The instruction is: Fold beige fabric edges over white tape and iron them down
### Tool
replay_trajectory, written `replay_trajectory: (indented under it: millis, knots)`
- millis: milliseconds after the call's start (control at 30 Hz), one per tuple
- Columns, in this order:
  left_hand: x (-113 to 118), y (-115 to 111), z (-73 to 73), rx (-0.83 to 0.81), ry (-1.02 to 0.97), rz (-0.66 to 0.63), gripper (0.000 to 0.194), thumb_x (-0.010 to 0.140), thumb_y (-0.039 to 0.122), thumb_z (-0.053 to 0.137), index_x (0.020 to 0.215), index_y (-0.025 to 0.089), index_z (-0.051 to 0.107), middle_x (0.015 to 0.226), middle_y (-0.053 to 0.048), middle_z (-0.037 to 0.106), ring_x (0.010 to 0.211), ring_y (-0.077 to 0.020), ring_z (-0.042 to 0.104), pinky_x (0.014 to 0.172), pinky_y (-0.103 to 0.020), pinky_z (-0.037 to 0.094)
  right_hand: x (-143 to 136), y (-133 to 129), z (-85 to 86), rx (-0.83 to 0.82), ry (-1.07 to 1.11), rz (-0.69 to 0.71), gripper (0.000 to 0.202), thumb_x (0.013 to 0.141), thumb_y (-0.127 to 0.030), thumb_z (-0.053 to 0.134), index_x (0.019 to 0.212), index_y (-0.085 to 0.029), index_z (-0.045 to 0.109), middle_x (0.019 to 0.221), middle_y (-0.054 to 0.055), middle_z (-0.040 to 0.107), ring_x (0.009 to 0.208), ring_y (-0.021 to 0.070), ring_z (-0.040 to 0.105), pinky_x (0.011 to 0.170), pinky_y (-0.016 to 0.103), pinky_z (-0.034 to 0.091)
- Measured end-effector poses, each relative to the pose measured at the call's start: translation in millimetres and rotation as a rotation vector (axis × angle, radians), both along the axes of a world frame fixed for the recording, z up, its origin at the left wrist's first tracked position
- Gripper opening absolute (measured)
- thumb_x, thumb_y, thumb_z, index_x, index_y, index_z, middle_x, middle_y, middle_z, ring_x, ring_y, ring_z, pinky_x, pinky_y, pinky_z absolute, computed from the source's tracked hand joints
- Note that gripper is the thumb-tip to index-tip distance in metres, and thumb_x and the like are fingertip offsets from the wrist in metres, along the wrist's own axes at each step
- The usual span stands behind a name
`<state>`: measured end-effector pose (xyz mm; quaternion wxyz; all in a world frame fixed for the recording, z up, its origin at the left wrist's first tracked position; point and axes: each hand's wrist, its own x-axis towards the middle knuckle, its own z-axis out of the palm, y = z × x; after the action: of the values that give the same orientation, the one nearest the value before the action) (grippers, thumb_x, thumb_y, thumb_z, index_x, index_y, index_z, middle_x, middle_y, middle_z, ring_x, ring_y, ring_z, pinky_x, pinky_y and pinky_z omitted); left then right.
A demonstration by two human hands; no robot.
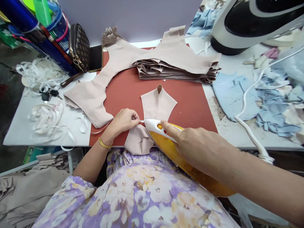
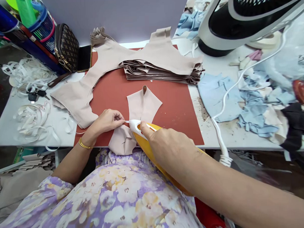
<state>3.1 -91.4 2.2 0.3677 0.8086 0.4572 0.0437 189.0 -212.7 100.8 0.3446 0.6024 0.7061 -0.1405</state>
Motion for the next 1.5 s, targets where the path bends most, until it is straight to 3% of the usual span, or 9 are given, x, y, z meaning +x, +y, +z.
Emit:
replay_trajectory:
  millis: [267,333,467,533,800,933,1133,1400,1500]
  knots:
    - [-9.2,-14.1,-1.5,0.092,-0.303,-0.204,0.01,0.084,0.02,0.064,0.081,0.015,0.072,0.083,-0.004,0.075,0.072,-0.0135,0.065,0.069,-0.024,0.046,-7.2,-0.5,0.2,-0.012,0.012,-0.083,0.079,0.089,-0.01,0.042,0.159,-0.025,0.01,0.076,0.005,0.068,0.066,0.0214,0.068,0.048,0.023,0.029]
    - [-11.5,-9.0,2.6,0.192,-0.386,-0.109,0.012,0.087,0.024,0.063,0.083,0.016,0.071,0.085,-0.005,0.075,0.076,-0.0151,0.066,0.074,-0.026,0.05,-5.5,0.2,-1.1,0.0,0.018,-0.082,0.077,0.09,-0.011,0.04,0.159,-0.026,0.011,0.076,0.005,0.068,0.066,0.0221,0.068,0.047,0.024,0.028]
    - [-17.5,8.7,9.4,0.617,-0.16,0.342,0.027,0.086,0.028,0.067,0.11,0.016,0.07,0.118,-0.014,0.07,0.113,-0.0294,0.061,0.1,-0.045,0.044,7.7,0.4,-7.8,0.038,0.026,-0.037,0.074,0.091,-0.014,0.04,0.159,-0.028,0.013,0.076,0.005,0.068,0.062,0.022,0.066,0.046,0.026,0.027]
    - [-20.0,10.2,9.8,0.683,-0.103,0.341,0.043,0.083,0.029,0.07,0.124,0.017,0.064,0.133,-0.015,0.062,0.126,-0.0329,0.052,0.105,-0.05,0.04,20.6,-2.0,-12.3,0.067,0.001,0.038,0.077,0.089,-0.012,0.041,0.16,-0.027,0.012,0.073,0.004,0.066,0.058,0.0207,0.063,0.046,0.026,0.026]
    - [-3.4,-15.8,11.6,0.507,-0.352,-0.159,0.047,0.073,0.043,0.082,0.109,0.015,0.069,0.106,-0.009,0.073,0.104,-0.0254,0.063,0.096,-0.041,0.048,25.5,21.6,-6.7,0.132,0.011,0.179,0.076,0.089,-0.013,0.047,0.156,-0.034,0.021,0.071,0.001,0.063,0.054,0.0186,0.06,0.045,0.026,0.022]
    - [11.7,-10.3,23.5,0.417,-0.241,-0.092,0.03,0.067,0.033,0.087,0.086,0.016,0.072,0.081,-0.005,0.072,0.081,-0.022,0.063,0.077,-0.036,0.049,11.8,46.7,3.4,0.165,0.121,0.235,0.065,0.093,-0.022,0.048,0.154,-0.033,0.027,0.081,0.005,0.067,0.065,0.0211,0.066,0.046,0.026,0.028]
    - [46.2,-11.0,31.0,0.306,-0.17,-0.132,0.03,0.058,0.031,0.091,0.075,0.019,0.071,0.076,-0.001,0.072,0.076,-0.0198,0.062,0.069,-0.031,0.046,42.0,38.7,6.1,0.071,0.079,0.18,0.069,0.091,-0.017,0.05,0.153,-0.037,0.026,0.083,0.004,0.069,0.068,0.0219,0.069,0.049,0.025,0.034]
    - [0.6,14.3,18.4,0.434,-0.214,0.0,0.023,0.064,0.046,0.081,0.075,0.029,0.07,0.072,0.004,0.071,0.061,-0.0168,0.061,0.06,-0.03,0.043,27.4,68.5,-1.7,0.34,0.468,0.299,0.038,0.1,-0.032,0.036,0.134,-0.031,0.054,0.078,0.001,0.069,0.071,0.0176,0.067,0.054,0.025,0.037]
    - [11.9,9.4,15.4,0.473,-0.231,-0.019,0.023,0.068,0.049,0.079,0.079,0.03,0.072,0.075,0.003,0.072,0.064,-0.0181,0.063,0.061,-0.032,0.045,41.0,69.4,-2.9,0.342,0.478,0.296,0.041,0.099,-0.034,0.039,0.139,-0.034,0.05,0.08,0.002,0.069,0.07,0.0177,0.066,0.052,0.025,0.033]
